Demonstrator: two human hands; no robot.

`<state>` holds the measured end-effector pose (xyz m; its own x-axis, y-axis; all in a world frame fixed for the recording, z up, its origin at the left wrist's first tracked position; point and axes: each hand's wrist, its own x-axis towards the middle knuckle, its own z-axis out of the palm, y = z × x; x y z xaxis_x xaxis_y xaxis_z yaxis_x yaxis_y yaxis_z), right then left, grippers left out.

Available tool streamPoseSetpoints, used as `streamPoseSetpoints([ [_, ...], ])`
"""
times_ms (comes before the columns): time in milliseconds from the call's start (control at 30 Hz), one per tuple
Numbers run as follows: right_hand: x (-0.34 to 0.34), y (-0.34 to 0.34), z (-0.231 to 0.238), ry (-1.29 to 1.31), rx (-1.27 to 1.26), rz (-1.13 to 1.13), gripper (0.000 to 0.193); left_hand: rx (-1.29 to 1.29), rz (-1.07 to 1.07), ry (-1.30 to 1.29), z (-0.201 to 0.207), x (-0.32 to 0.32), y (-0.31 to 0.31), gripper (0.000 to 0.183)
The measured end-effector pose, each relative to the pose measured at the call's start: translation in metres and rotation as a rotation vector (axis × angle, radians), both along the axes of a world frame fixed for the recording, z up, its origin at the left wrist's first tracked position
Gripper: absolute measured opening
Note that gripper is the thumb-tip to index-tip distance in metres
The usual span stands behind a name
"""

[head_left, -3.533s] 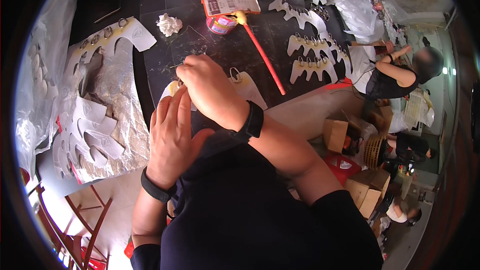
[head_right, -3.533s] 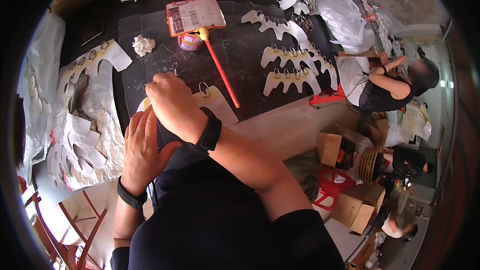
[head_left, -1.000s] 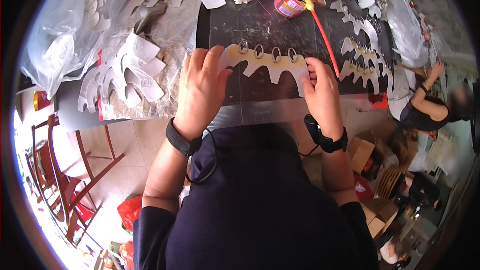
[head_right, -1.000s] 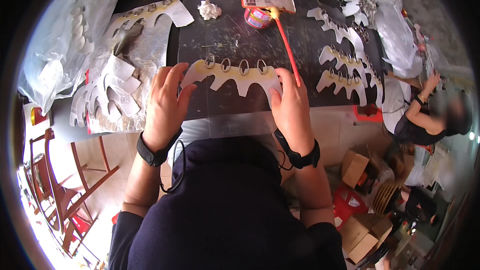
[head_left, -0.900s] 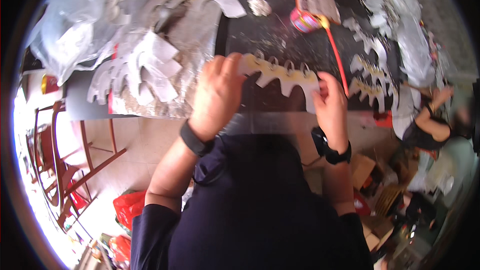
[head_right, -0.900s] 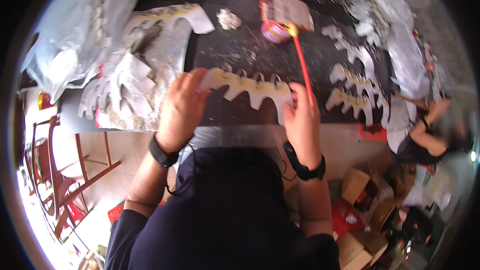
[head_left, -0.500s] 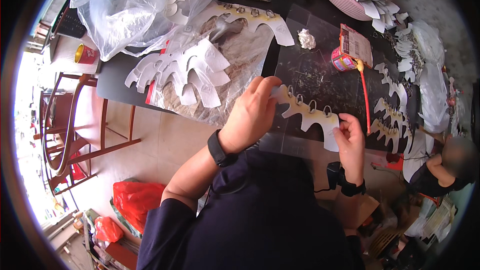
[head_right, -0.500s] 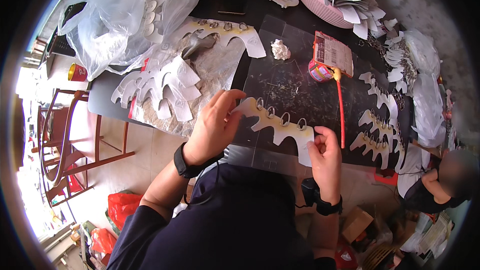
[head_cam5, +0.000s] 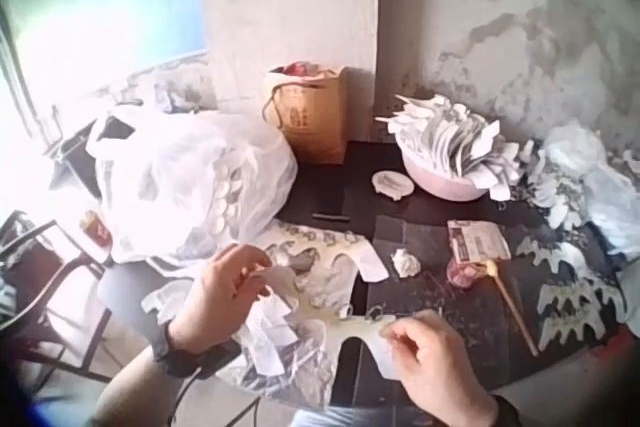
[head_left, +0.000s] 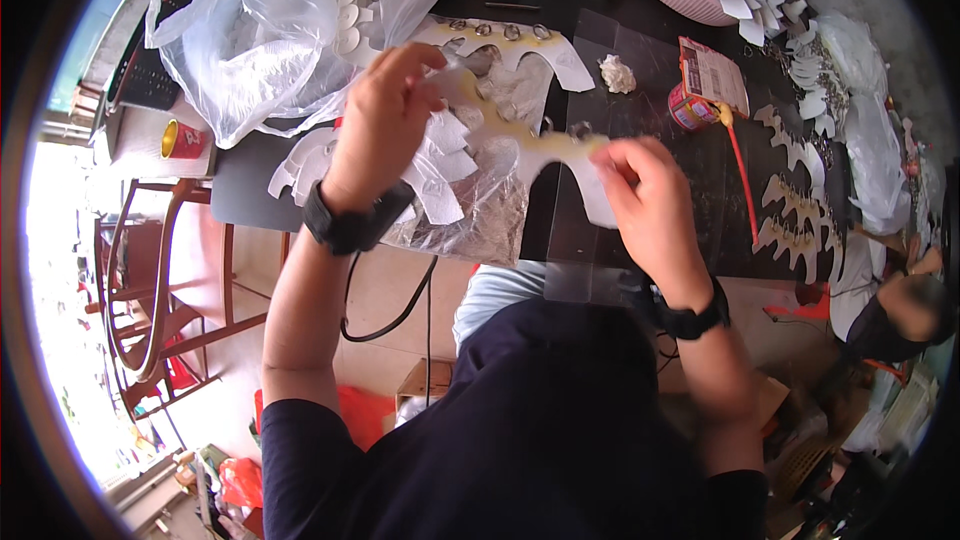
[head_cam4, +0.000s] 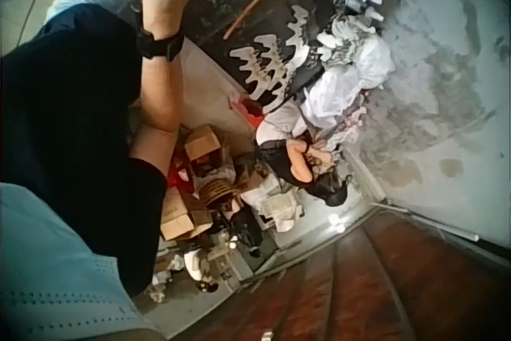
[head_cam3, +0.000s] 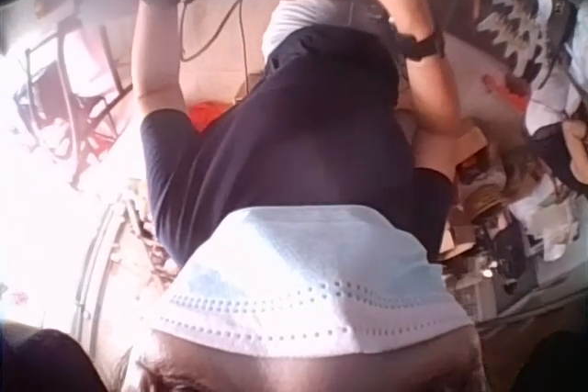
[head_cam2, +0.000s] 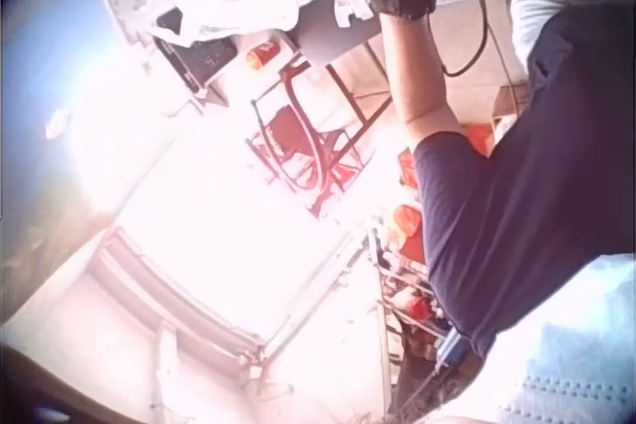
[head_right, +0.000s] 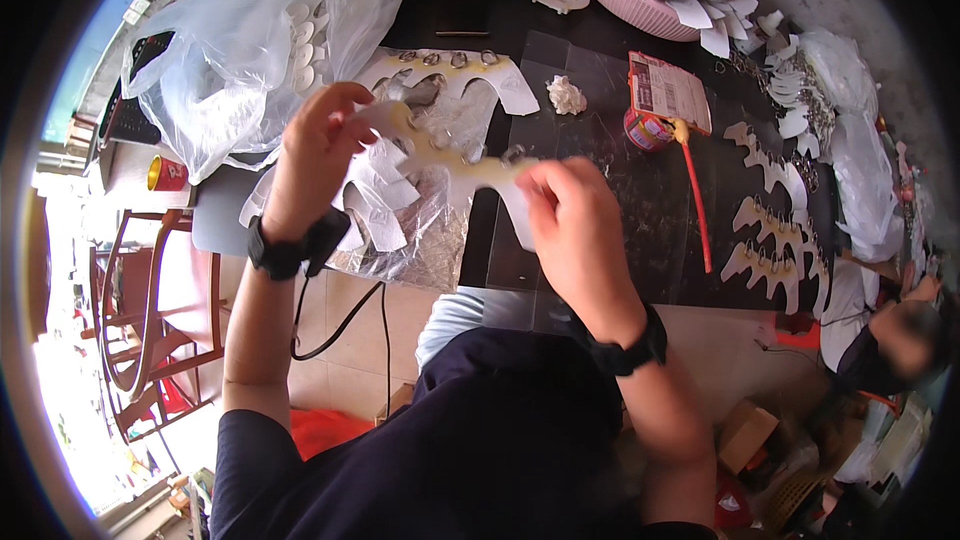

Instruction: Manually attach metal rings to pre-cut white fabric shoe components.

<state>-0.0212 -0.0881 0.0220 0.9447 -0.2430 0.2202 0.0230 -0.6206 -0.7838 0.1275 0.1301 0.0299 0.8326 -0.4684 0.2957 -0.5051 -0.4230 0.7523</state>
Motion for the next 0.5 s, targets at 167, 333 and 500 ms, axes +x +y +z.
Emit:
streamPoseSetpoints([
  [167, 0.044, 0.016, -0.021, -0.167, 0.015, -0.022, 0.010, -0.007, 0.006, 0.123, -0.001, 0.044, 0.009, 0.015],
  [333, 0.055, 0.023, -0.053, -0.110, -0.058, -0.007, 0.018, 0.105, 0.060, 0.092, -0.026, 0.064, 0.015, 0.016],
  [500, 0.012, 0.035, -0.039, -0.152, -0.136, 0.054, 0.023, 0.305, 0.092, -0.265, -0.032, 0.057, 0.032, 0.025],
])
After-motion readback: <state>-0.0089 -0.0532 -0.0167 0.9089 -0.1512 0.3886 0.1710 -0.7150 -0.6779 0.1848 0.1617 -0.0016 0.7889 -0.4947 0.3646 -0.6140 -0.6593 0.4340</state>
